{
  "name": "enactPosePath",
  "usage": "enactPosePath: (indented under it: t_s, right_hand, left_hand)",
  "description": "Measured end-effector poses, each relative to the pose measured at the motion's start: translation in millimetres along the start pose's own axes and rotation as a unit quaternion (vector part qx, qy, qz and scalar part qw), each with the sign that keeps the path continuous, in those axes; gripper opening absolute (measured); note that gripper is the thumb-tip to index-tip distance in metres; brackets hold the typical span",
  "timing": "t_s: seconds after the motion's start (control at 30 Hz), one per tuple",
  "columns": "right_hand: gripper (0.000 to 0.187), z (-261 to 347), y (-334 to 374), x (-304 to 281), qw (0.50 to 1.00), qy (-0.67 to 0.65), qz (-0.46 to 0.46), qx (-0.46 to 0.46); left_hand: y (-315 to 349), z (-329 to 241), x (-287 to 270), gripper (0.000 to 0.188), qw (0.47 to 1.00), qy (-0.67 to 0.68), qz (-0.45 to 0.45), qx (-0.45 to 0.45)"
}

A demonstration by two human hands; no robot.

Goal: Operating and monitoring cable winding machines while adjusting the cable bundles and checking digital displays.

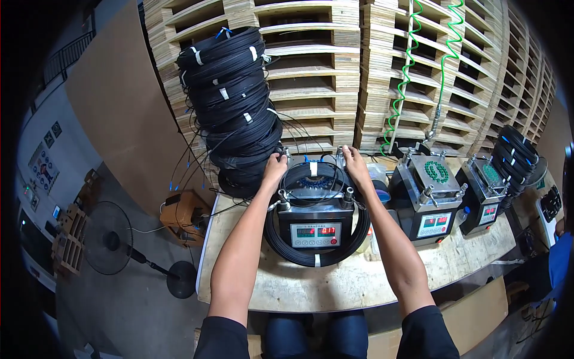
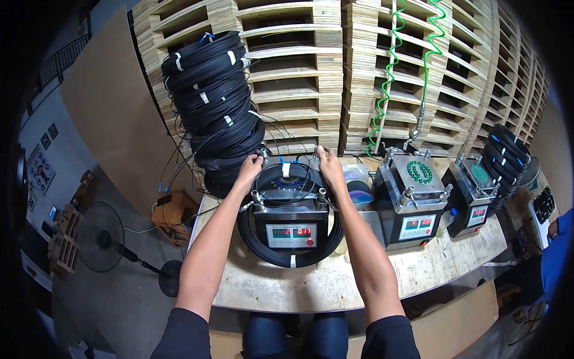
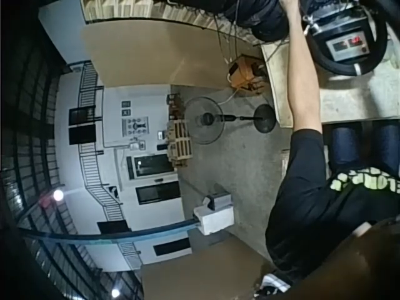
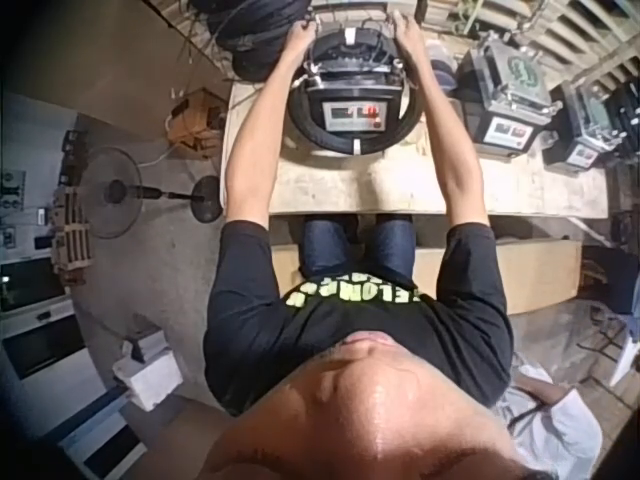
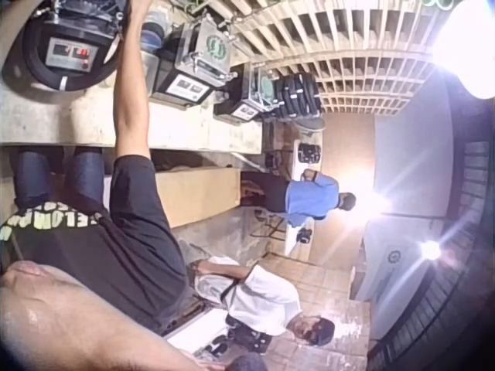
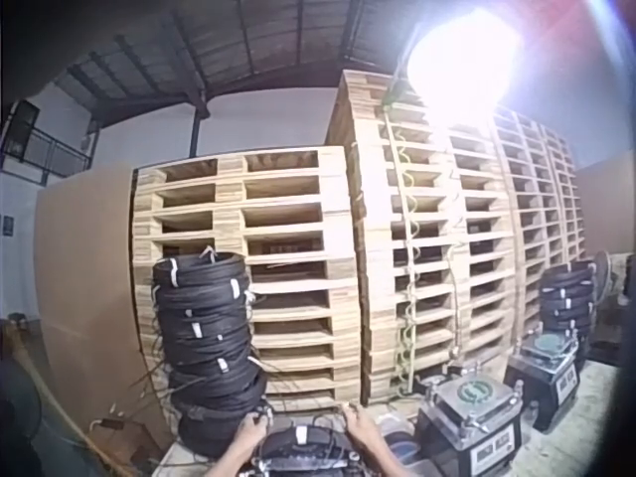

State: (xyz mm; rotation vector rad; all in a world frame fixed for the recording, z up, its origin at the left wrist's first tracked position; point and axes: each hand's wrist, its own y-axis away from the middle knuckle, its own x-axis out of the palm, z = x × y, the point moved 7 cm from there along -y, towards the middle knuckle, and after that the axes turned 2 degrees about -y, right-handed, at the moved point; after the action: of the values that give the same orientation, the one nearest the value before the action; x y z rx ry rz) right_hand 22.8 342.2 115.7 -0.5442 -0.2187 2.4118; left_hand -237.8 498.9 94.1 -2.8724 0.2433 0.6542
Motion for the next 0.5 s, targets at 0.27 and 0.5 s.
enactPosePath:
  t_s: [0.27, 0.5]
  right_hand:
    - [0.083, 18, 13, 12, 0.996, 0.044, 0.051, 0.064]
    - [0.077, -26, -12, 6, 0.998, -0.017, 0.063, -0.007]
  left_hand:
    - [4, 3, -8, 0.056, 0.998, 0.009, 0.048, -0.038]
    - [20, -22, 1, 0.066, 0.997, -0.009, 0.039, -0.059]
